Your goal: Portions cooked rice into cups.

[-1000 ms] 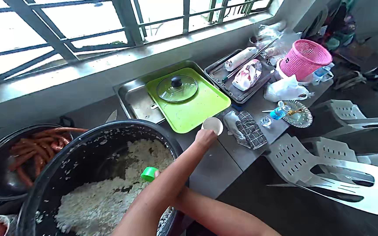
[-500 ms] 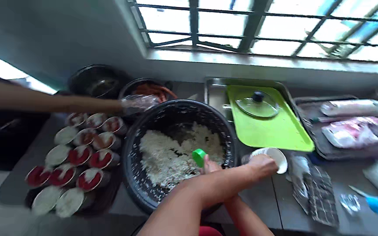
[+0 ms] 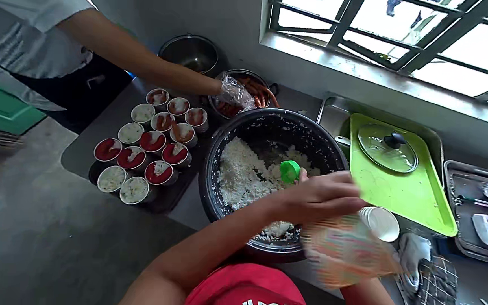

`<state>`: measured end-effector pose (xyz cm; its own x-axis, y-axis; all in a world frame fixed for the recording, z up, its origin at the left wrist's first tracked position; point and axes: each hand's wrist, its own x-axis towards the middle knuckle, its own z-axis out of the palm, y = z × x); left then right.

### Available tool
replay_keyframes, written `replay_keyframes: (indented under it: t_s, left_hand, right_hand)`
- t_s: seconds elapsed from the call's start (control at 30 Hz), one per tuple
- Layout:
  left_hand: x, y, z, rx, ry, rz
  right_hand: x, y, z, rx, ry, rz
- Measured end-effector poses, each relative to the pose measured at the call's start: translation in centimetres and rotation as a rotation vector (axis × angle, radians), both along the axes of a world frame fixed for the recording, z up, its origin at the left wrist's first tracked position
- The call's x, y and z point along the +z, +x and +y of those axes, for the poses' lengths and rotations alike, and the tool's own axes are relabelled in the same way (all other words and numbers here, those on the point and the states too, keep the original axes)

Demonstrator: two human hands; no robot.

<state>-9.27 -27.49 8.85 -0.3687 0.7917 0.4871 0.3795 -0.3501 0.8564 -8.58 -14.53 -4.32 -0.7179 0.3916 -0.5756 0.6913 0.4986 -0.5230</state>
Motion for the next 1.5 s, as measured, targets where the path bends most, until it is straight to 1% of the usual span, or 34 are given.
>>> replay_keyframes:
  t_s: [0.03, 0.1, 0.13, 0.2, 0.27, 0.33, 0.4, 0.43, 0.47, 0.5, 0.57, 0.6, 0.63, 0.67, 0.7, 0.73, 0.8, 0.9, 0.97, 1.07, 1.17, 1.3, 1.43, 1.5]
  left_hand:
    - [-1.0, -0.2, -3.2, -0.069, -0.065, -0.041]
    - [-3.0, 1.3, -8.4, -0.169, -0.183, -0.164]
    - [-3.9, 2.5, -10.3, -0.211, -0.187, -0.261]
    - [-5.1, 4.4, -13.4, -0.295, -0.163, -0.44]
    - [-3.9, 4.9, -16.2, -0.329, -0.243, -0.523]
    - [-2.5, 4.8, -18.6, -0.321, -0.319, -0.509]
    - [-2.7, 4.8, -20.8, -0.249, -0.28, -0.51]
    - [-3.3, 4.8, -21.9, -0.155, -0.231, -0.522]
    - [-4.1, 4.7, -22.9, -0.021, -0.175, -0.531]
    - [-5.1, 4.3, -23.6, 0.164, -0.122, -0.535]
    - [-7.7, 2.2, -23.3, 0.629, -0.009, -0.577]
    - [-9.4, 0.4, -22.5, 0.815, 0.059, -0.6]
    - [-11.4, -1.7, -21.6, 0.961, 0.126, -0.605]
    - [-13.2, -3.6, -20.5, 1.061, 0.191, -0.593]
    - [-14.7, -5.3, -19.6, 1.1, 0.25, -0.567]
    - [-15.8, -6.7, -18.7, 1.101, 0.296, -0.533]
    - [-17.3, -8.1, -17.4, 1.095, 0.311, -0.482]
    - [-18.5, -8.4, -17.1, 1.144, 0.286, -0.544]
    - [-18.5, -8.4, -17.2, 1.151, 0.273, -0.568]
    - [-18.4, -8.5, -17.2, 1.13, 0.236, -0.438]
    - [-18.4, -8.4, -17.4, 1.084, 0.223, -0.329]
    - [-18.4, -8.3, -17.5, 1.062, 0.211, -0.309]
    - [-18.8, -8.2, -17.5, 1.097, 0.169, -0.274]
    - [-19.0, -8.3, -17.5, 1.108, 0.169, -0.271]
  right_hand:
    - [0.8, -0.9, -0.5, 0.161, 0.102, -0.027]
    - [3.7, -3.3, -2.6, 0.357, 0.164, -0.171]
    - [4.4, -4.5, -3.9, 0.4, 0.18, -0.202]
    - [4.7, -6.4, -6.1, 0.439, 0.2, -0.193]
    - [4.4, -8.1, -8.4, 0.466, 0.233, -0.18]
    - [3.9, -9.3, -10.7, 0.497, 0.283, -0.212]
    - [2.9, -9.9, -12.8, 0.518, 0.333, -0.273]
    - [2.3, -10.0, -13.6, 0.52, 0.351, -0.295]
    - [1.8, -9.9, -14.3, 0.512, 0.361, -0.311]
    - [1.4, -9.8, -14.8, 0.498, 0.361, -0.317]
    - [0.8, -9.5, -15.3, 0.47, 0.322, -0.312]
    - [0.7, -9.3, -15.4, 0.472, 0.307, -0.306]
    - [0.5, -9.2, -15.4, 0.477, 0.295, -0.296]
    - [0.2, -9.2, -15.4, 0.486, 0.286, -0.295]
    - [0.0, -9.2, -15.3, 0.495, 0.27, -0.298]
    - [-0.1, -9.2, -15.2, 0.498, 0.251, -0.304]
    - [-0.5, -8.9, -15.1, 0.484, 0.203, -0.309]
    - [-1.4, -8.2, -15.7, 0.448, 0.132, -0.308]
    - [-1.4, -8.4, -16.6, 0.437, 0.09, -0.322]
    - [-1.2, -8.6, -17.5, 0.433, 0.024, -0.323]
    - [-2.3, -7.7, -18.0, 0.41, -0.084, -0.264]
    - [-4.2, -6.5, -18.3, 0.39, -0.225, -0.273]
    - [-4.0, -6.0, -17.3, 0.361, -0.379, -0.239]
    - [-3.4, -5.4, -16.6, 0.301, -0.5, -0.226]
